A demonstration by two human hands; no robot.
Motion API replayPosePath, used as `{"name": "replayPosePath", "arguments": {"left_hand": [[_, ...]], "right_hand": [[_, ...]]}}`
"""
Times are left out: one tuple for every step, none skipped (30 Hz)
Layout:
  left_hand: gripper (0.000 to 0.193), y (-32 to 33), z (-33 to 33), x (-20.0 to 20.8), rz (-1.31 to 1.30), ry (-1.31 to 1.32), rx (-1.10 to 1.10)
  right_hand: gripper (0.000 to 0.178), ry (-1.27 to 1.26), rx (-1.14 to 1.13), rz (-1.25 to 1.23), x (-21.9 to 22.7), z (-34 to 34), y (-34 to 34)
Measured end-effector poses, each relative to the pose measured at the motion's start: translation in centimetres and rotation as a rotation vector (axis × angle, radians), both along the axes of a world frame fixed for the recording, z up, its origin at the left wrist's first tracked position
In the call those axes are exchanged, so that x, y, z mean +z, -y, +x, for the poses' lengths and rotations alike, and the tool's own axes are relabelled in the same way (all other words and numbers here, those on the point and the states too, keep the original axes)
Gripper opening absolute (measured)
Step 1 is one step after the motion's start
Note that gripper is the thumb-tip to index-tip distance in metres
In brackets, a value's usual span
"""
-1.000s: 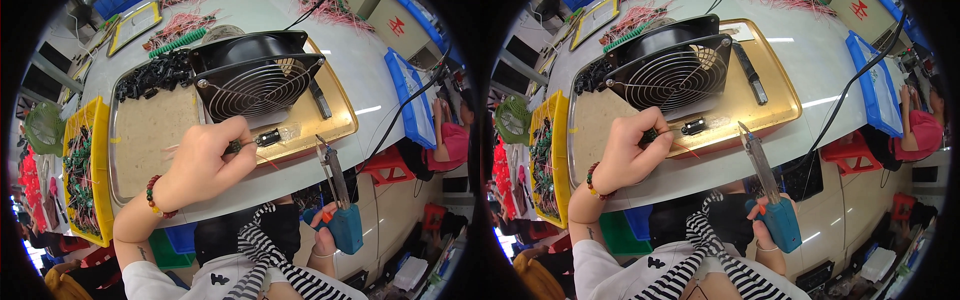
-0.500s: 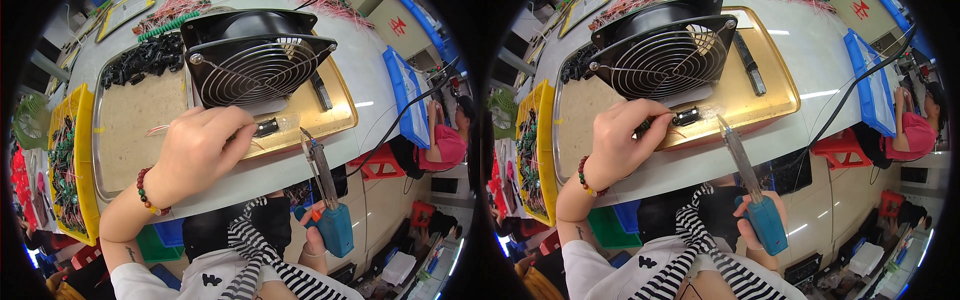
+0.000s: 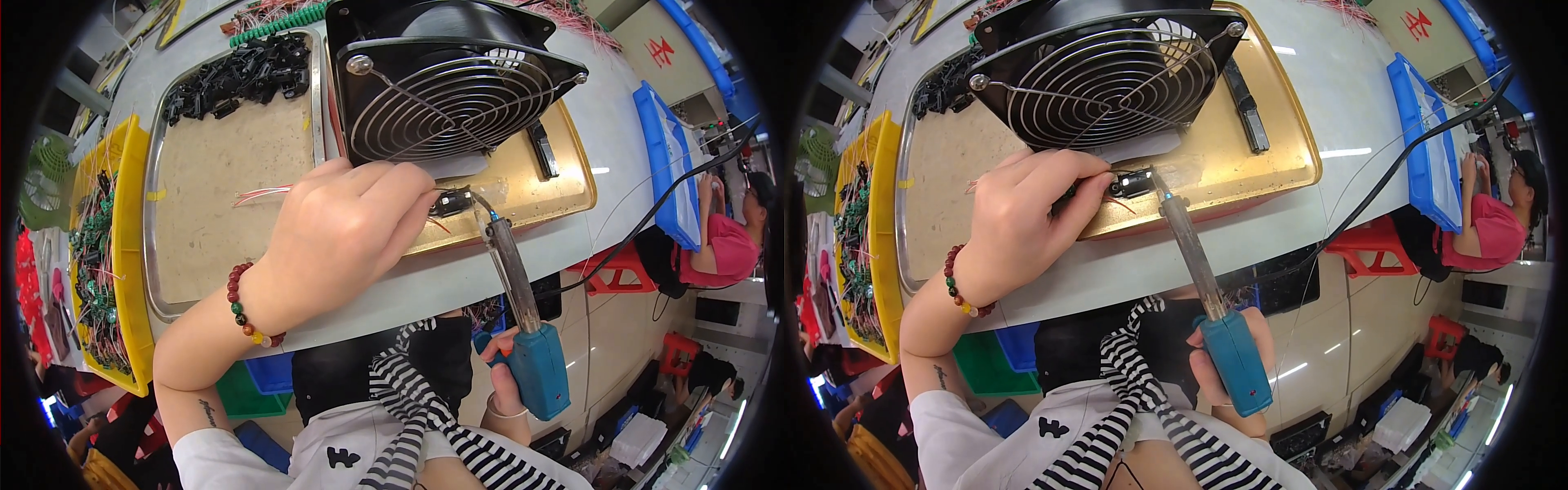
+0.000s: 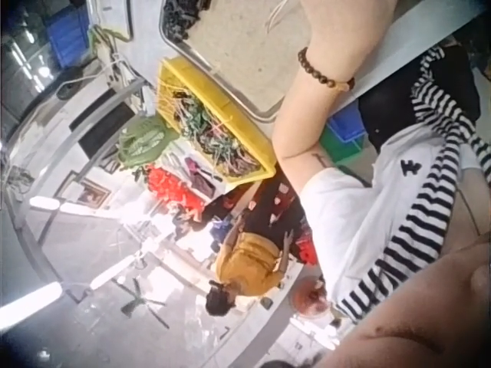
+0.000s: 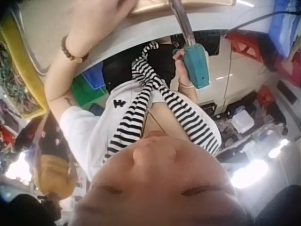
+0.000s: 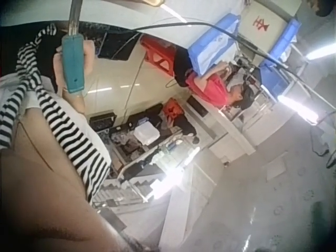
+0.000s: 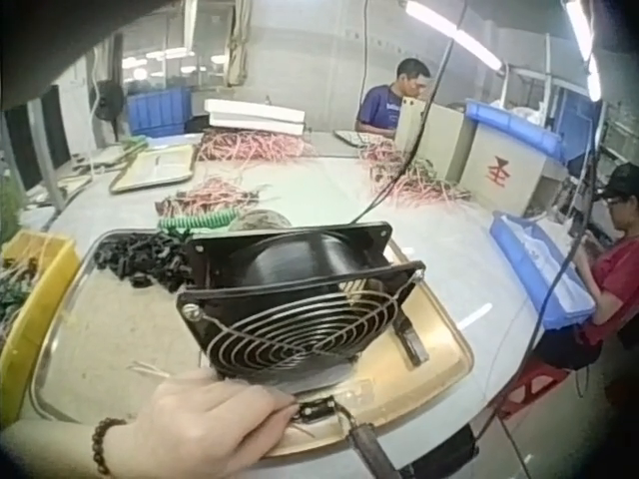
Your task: The person assembles electronic parts by fitting circuit boards and wires into plastic casings and soldering the connections using a soldering iron.
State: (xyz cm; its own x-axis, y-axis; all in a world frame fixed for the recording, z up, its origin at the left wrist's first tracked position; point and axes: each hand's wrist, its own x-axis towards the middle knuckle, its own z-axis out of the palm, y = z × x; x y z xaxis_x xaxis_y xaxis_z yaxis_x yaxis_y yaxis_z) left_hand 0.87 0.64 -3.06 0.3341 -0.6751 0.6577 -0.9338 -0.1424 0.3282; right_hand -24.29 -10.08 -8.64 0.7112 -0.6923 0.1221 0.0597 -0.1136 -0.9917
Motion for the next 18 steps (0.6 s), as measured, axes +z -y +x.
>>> {"name": "replayPosePath", "arguments": {"left_hand": [[0.007, 0.0, 0.0, 0.0, 0.004, 0.006, 0.001], [0.007, 0.0, 0.0, 0.0, 0.006, 0.012, 0.001], [0.007, 0.1, 0.0, -0.1, 0.005, 0.009, 0.001], [0.008, 0.1, 0.1, -0.2, 0.001, 0.016, -0.008], [0.008, 0.1, 0.1, -0.2, -0.002, 0.025, -0.015], [0.008, 0.1, 0.0, -0.2, -0.001, 0.025, -0.013], [0.008, 0.1, 0.0, -0.1, -0.006, 0.028, -0.013], [0.009, 0.1, 0.0, -0.2, -0.011, 0.031, -0.013], [0.009, 0.1, 0.0, -0.2, -0.011, 0.030, -0.013], [0.009, 0.1, 0.0, -0.2, -0.008, 0.033, -0.011], [0.009, 0.1, 0.0, -0.2, -0.005, 0.035, -0.010], [0.009, 0.1, 0.0, -0.2, -0.005, 0.034, -0.010], [0.009, 0.0, 0.0, -0.1, -0.004, 0.037, -0.004], [0.009, 0.1, 0.0, -0.1, -0.004, 0.040, -0.001], [0.009, 0.1, 0.0, -0.2, -0.005, 0.038, -0.002], [0.009, 0.2, 0.0, -0.3, -0.005, 0.031, -0.006], [0.009, 0.1, 0.0, -0.2, -0.002, 0.027, -0.007], [0.009, 0.1, 0.0, -0.2, -0.001, 0.028, -0.005]], "right_hand": [[0.026, 0.006, 0.015, -0.004, -0.1, 0.0, 0.1], [0.026, 0.003, 0.015, -0.005, -0.2, -0.1, 0.1], [0.025, -0.005, 0.015, -0.024, -0.3, -0.1, 0.2], [0.024, -0.014, 0.016, -0.042, -0.4, -0.2, 0.2], [0.024, -0.014, 0.017, -0.041, -0.4, -0.2, 0.3], [0.023, -0.019, 0.028, -0.059, -0.4, -0.3, 0.4], [0.022, -0.025, 0.038, -0.077, -0.3, -0.3, 0.4], [0.022, -0.026, 0.039, -0.077, -0.4, -0.3, 0.4], [0.021, -0.020, 0.030, -0.070, -0.4, -0.3, 0.4], [0.020, -0.015, 0.021, -0.063, -0.4, -0.3, 0.4], [0.020, -0.016, 0.021, -0.063, -0.3, -0.4, 0.4], [0.021, -0.040, 0.045, -0.091, -0.2, -0.5, 0.6], [0.021, -0.065, 0.069, -0.119, -0.1, -0.6, 0.8], [0.021, -0.067, 0.067, -0.120, -0.2, -0.7, 1.0], [0.022, -0.077, 0.083, -0.174, -0.3, -0.9, 1.2], [0.023, -0.088, 0.100, -0.227, -0.5, -1.0, 1.4], [0.023, -0.086, 0.102, -0.226, -0.7, -1.1, 1.5], [0.025, -0.070, 0.117, -0.223, -0.8, -1.2, 1.7]]}}
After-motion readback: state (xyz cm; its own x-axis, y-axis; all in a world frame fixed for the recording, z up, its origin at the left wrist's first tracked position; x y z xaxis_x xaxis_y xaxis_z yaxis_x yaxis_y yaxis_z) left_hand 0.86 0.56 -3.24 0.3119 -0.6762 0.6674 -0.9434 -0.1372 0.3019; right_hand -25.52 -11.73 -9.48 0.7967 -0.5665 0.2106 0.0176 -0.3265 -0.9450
